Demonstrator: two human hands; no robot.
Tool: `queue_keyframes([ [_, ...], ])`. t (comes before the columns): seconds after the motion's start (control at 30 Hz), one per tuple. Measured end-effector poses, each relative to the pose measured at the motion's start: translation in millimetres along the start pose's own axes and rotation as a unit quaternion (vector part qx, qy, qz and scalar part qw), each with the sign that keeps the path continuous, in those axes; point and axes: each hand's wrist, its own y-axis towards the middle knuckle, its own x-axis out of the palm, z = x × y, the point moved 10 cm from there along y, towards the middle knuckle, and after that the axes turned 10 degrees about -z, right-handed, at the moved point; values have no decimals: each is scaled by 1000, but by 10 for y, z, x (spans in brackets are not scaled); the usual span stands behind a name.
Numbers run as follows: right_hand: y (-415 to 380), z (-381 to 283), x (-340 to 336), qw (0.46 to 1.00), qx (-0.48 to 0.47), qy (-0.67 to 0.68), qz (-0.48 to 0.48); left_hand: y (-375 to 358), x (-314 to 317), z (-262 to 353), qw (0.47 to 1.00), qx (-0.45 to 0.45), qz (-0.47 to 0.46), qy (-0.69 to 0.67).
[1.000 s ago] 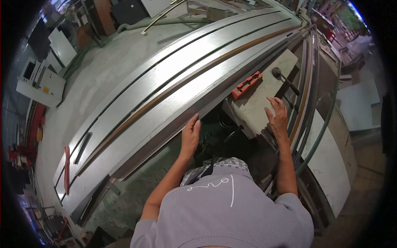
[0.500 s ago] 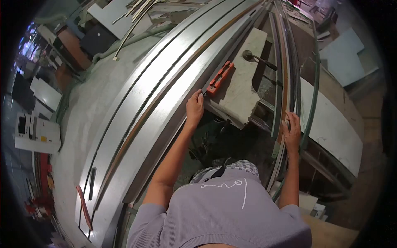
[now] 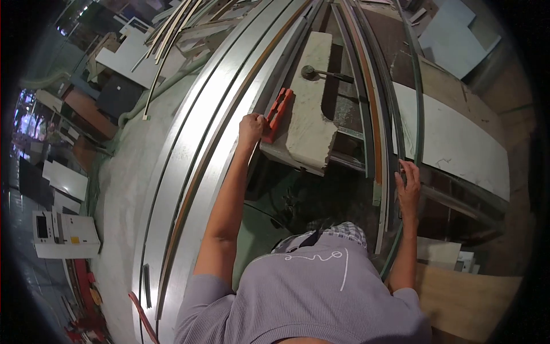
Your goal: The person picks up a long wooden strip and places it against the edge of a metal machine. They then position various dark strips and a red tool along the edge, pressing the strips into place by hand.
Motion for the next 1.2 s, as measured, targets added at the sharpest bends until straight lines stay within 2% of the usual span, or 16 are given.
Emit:
queue_keyframes([
  [0.2,-206,152,-51,1000,13,10,5,229,21,224,997,-13,-8,71],
  [0.37,-435,289,-152,998,56,11,20,400,53,286,998,-20,15,54],
  [0.53,-640,286,-291,997,54,-28,51,599,129,319,991,-29,-3,131],
  [0.6,-682,289,-295,997,61,-18,44,637,69,413,987,-10,21,158],
  [0.73,-689,256,-282,998,48,14,45,639,-503,722,966,56,112,224],
  [0.83,-649,137,-256,998,48,-4,35,659,-1395,769,931,107,208,279],
  [0.87,-639,104,-245,998,52,-9,28,619,-1722,723,929,150,201,272],
  [0.9,-628,91,-220,999,23,-13,30,757,-2058,422,901,133,213,355],
  [0.93,-627,70,-198,999,18,-12,28,661,-2400,258,906,130,203,349],
  [0.97,-625,80,-152,999,32,3,18,192,-2638,409,891,139,243,356],
  [1.03,-608,72,-55,999,42,21,4,-98,-3140,-202,837,93,259,473],
  [1.07,-600,58,-6,999,40,19,-2,-373,-3340,-531,835,60,255,483],
  [1.1,-599,47,46,999,38,17,-8,-723,-3474,-791,834,71,259,481],
  [1.13,-592,43,99,999,38,19,-11,-1040,-3597,-1084,807,69,251,530],
  [1.17,-572,0,146,1000,19,5,-14,-1346,-3764,-1483,807,13,232,543],
  [1.2,-559,-57,194,1000,-1,-10,-19,-1778,-3848,-1799,781,60,243,572],
])
